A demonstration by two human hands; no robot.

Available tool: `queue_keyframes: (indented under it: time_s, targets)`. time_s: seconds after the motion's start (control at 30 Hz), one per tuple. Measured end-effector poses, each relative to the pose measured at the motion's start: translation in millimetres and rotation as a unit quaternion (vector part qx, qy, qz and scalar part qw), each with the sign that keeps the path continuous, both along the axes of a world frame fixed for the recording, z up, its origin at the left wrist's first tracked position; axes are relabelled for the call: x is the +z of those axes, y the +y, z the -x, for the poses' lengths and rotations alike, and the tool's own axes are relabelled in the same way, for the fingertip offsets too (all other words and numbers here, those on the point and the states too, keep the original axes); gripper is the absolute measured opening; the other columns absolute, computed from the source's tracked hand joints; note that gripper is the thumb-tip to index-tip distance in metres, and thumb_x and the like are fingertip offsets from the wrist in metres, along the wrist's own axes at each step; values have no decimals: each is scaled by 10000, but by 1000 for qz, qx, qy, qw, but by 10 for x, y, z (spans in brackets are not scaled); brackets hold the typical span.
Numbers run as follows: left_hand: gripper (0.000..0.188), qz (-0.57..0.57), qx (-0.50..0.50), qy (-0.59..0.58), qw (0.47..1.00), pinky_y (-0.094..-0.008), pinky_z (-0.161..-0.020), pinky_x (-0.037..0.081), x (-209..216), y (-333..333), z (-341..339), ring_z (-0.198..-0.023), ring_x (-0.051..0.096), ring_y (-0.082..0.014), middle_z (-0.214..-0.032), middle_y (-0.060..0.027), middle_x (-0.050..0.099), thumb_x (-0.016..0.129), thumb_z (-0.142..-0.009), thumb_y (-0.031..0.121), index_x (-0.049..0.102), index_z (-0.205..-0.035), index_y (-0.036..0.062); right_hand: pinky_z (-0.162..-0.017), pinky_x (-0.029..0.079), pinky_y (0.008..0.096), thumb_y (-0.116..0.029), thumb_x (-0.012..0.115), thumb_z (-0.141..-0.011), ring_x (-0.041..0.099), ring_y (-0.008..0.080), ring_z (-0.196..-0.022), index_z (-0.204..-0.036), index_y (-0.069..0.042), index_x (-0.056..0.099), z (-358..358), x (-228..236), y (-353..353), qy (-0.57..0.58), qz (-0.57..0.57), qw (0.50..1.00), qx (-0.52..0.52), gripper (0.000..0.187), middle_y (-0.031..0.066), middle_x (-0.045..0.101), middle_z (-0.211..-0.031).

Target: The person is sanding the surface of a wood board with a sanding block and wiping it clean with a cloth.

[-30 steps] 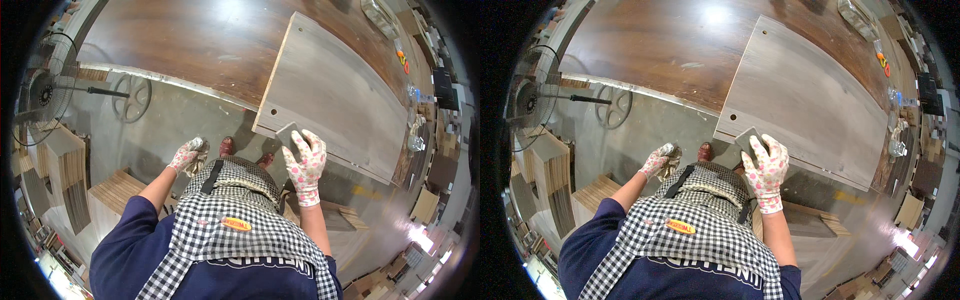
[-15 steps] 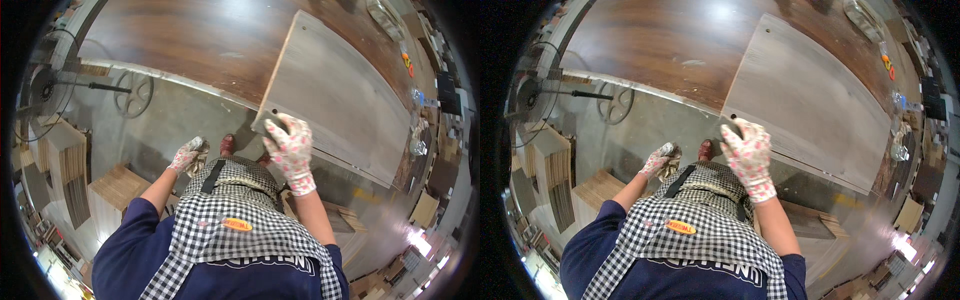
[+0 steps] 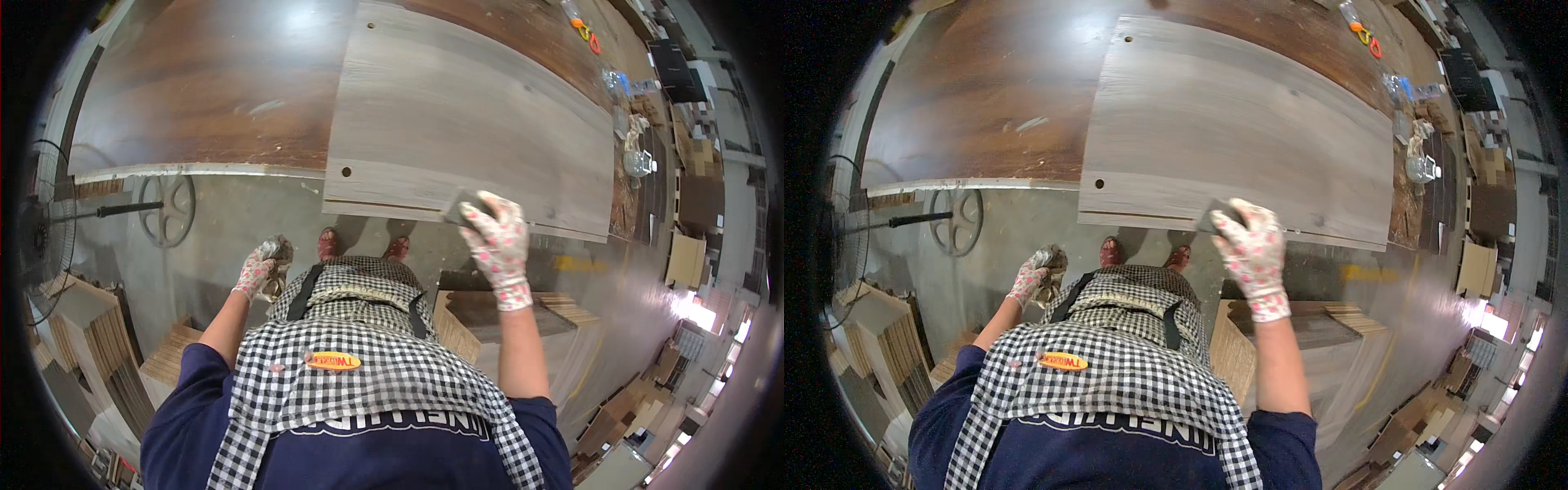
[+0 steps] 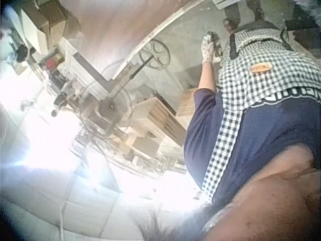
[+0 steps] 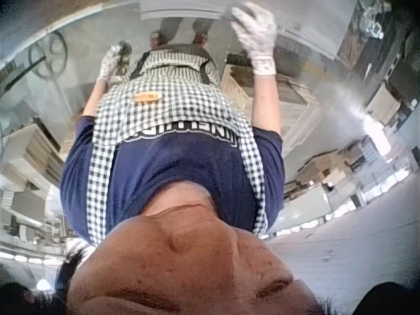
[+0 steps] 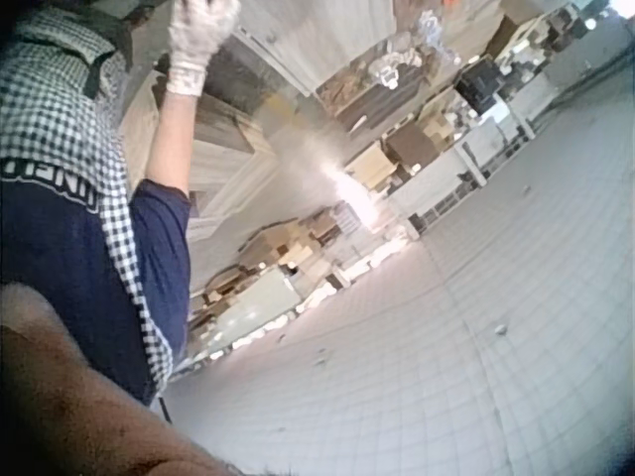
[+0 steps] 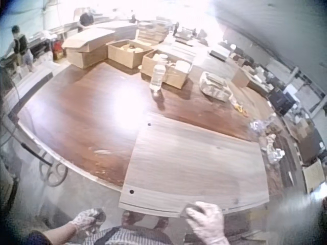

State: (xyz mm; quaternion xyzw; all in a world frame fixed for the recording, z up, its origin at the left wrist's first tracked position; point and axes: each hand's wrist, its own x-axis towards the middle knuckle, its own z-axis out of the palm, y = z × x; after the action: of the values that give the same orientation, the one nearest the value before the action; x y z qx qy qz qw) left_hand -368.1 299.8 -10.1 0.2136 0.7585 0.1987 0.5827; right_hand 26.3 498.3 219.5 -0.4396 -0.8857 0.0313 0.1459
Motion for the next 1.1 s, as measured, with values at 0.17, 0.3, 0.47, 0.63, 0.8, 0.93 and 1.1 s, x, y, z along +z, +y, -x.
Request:
queue_keyframes:
  time_s: [0.17, 0.3, 0.47, 0.63, 0.8, 0.93, 1.1]
  targets:
    - [443, -43, 11, -27, 999, -306, -929, 429, -213, -26, 32, -1082, 560, -205, -1152, -100, 611, 577, -788, 59, 526, -1227, 27, -847, 477, 402, -139, 762, -611, 554, 286, -1001, -1005, -193, 665, -331, -19, 74, -19, -23, 1000, -8, 410, 76, 593, -1095]
    - [431, -42, 8, 14, 999, -306, -932, 429, -142, 12, -138, -1089, 559, -205, -1179, -108, 602, 577, -798, 40, 527, -1226, 12, -843, 479, 404, -123, 750, -612, 545, 291, -998, -972, -171, 674, -876, 13, 174, -20, -10, 999, -26, 371, 84, 581, -1101]
    - [444, -26, 24, 13, 999, -304, -948, 422, -33, 18, -635, -1098, 554, -203, -1189, -101, 600, 561, -797, 25, 521, -1239, 12, -851, 458, 406, -202, 738, -658, 542, 277, -1017, -991, -196, 668, -566, -71, 218, 43, 61, 995, 59, 341, 76, 580, -1098]
    - [485, -73, 75, -75, 992, -309, -944, 439, 58, 38, -1337, -1061, 579, -221, -1216, -97, 582, 564, -774, -25, 512, -1255, 15, -842, 460, 411, -176, 750, -642, 550, 276, -1006, -1012, -205, 660, -1576, 4, 441, 10, 44, 998, 40, 382, 78, 591, -1088]
    - [446, -10, 70, 63, 995, -337, -899, 463, 4, 17, -1822, -1043, 594, -263, -1103, -175, 626, 591, -731, 62, 560, -1166, -32, -830, 470, 401, -152, 748, -640, 555, 288, -988, -989, -184, 667, -2270, 29, 590, 15, 51, 999, 9, 360, 85, 590, -1082]
    - [419, -118, -214, 163, 956, -322, -921, 434, 712, 475, -2329, -1062, 586, -258, -1138, -107, 625, 546, -743, 69, 596, -1158, 35, -833, 464, 394, -190, 734, -658, 543, 279, -1009, -985, -194, 657, -2001, -16, 586, 38, 50, 995, 74, 336, 76, 579, -1087]
    - [545, -74, -156, -37, 984, -295, -980, 404, 1808, 1206, -3088, -1124, 542, -177, -1202, -89, 599, 620, -749, -12, 502, -1279, 37, -840, 470, 395, -185, 745, -639, 536, 266, -1027, -983, -200, 666, -2740, -51, 707, 3, 45, 999, 23, 354, 63, 567, -1128]
